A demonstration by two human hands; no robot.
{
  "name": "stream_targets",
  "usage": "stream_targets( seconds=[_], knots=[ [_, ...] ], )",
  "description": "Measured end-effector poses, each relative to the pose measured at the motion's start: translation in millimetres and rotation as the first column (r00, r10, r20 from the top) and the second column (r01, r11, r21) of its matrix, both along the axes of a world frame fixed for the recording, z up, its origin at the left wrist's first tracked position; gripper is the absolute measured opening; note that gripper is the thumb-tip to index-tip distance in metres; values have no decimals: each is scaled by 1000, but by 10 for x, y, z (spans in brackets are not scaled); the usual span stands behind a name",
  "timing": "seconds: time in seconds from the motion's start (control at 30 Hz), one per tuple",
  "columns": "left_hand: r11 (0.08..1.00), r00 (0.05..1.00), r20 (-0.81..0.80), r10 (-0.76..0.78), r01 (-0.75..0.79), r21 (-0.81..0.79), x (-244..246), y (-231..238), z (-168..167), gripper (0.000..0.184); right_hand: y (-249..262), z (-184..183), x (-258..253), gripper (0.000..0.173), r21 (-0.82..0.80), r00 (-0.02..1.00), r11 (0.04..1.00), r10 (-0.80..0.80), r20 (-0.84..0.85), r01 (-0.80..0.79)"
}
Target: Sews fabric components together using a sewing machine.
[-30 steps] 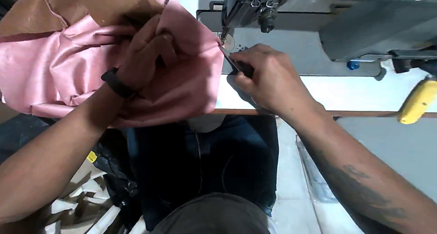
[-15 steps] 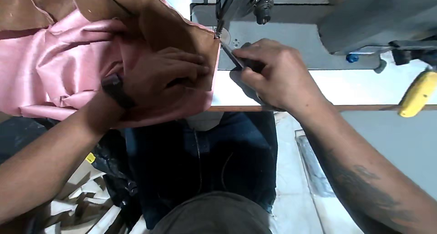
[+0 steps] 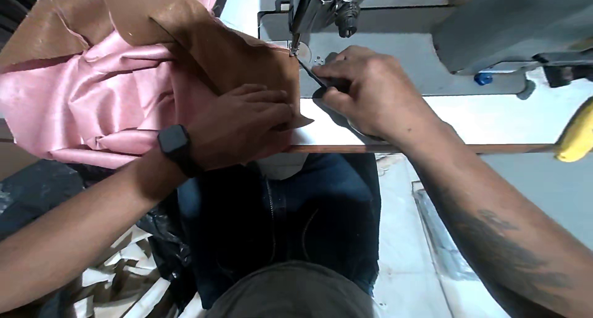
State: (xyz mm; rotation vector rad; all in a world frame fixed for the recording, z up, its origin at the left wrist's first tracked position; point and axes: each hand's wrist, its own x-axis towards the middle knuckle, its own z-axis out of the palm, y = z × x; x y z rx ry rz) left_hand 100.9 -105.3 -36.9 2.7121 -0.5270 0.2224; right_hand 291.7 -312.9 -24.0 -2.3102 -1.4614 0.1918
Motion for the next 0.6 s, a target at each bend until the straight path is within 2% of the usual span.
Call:
stream_targets(
  seconds=[0.17, 0.3, 0.43, 0.6],
  knots=[
    [996, 999, -38, 22, -25, -83, -45, 90, -119, 32, -23, -26, 12, 36, 28, 1000, 1000, 15, -17, -14],
    [994, 1000, -5, 5, -5, -112, -47, 134, -172, 31, -123, -1, 69, 36, 22, 1000, 1000, 0, -17, 1],
    [991, 1000, -3, 20, -21, -129, -66, 152, -198, 32, -409, 27, 241, 36, 20, 990, 992, -128, 50, 127],
    [992, 1000, 9, 10, -8, -128, -50, 146, -205, 32, -661, -128, 425, 35, 69, 959, 964, -261, 109, 255]
  ],
)
